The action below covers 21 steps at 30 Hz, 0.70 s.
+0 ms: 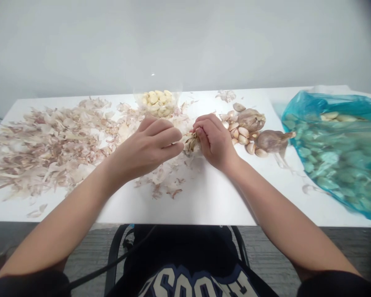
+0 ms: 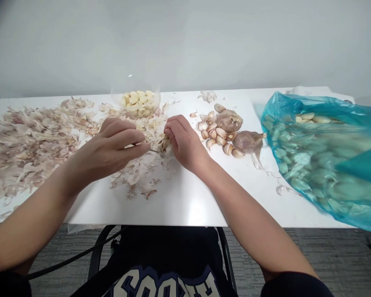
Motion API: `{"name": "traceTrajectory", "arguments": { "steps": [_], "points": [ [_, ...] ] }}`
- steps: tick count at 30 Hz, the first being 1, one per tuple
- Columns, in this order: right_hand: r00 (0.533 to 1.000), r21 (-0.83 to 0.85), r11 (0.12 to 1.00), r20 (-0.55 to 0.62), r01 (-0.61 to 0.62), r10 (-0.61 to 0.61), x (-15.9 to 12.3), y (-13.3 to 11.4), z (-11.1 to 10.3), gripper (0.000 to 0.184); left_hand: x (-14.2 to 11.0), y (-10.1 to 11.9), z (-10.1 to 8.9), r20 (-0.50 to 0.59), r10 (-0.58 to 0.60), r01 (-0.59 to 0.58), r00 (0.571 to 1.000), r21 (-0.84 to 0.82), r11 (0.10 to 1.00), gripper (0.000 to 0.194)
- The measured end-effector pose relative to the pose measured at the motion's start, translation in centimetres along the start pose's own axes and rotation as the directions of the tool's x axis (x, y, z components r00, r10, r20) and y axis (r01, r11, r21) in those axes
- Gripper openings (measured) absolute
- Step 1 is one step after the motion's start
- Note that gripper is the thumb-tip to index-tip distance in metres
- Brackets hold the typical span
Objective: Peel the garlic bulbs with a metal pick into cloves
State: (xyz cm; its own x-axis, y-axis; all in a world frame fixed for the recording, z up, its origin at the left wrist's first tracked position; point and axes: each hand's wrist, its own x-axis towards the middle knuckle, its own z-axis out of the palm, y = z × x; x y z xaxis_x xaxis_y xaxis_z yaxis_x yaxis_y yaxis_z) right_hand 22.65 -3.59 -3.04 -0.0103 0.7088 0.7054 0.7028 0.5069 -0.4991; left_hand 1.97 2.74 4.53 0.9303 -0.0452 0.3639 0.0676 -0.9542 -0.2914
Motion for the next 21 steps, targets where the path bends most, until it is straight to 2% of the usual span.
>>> {"name": "traceTrajectory", "arguments": {
  "steps": [5,12,18,21],
  "points": [
    [0.997,0.025,0.997,-0.033,-0.067,0.068,0.2,0.3,-0.3,0.023,-0.9,0.2,0.1,-0.013,0.005,-0.005,1.000,0.013,1.000,0.017],
    [0.994,0.033,0.995,-0.049,-0.093,0.095,0.4,0.5,-0.7,0.023,-2.7,-0.3,0.7,-0.002,-0.035,0.035,0.999,0.078,0.996,0.018],
    [0.995,0.036,0.995,-0.031,-0.095,0.096,0.3,0.4,-0.6,0.023,-2.8,0.5,0.0,-0.191,-0.140,0.136,0.972,-0.031,0.990,0.018],
    [0.996,0.023,0.996,-0.033,-0.087,0.088,0.3,0.3,-0.6,0.023,-2.1,1.3,-0.6,-0.249,-0.120,0.130,0.961,0.024,0.991,0.022]
  ]
}}
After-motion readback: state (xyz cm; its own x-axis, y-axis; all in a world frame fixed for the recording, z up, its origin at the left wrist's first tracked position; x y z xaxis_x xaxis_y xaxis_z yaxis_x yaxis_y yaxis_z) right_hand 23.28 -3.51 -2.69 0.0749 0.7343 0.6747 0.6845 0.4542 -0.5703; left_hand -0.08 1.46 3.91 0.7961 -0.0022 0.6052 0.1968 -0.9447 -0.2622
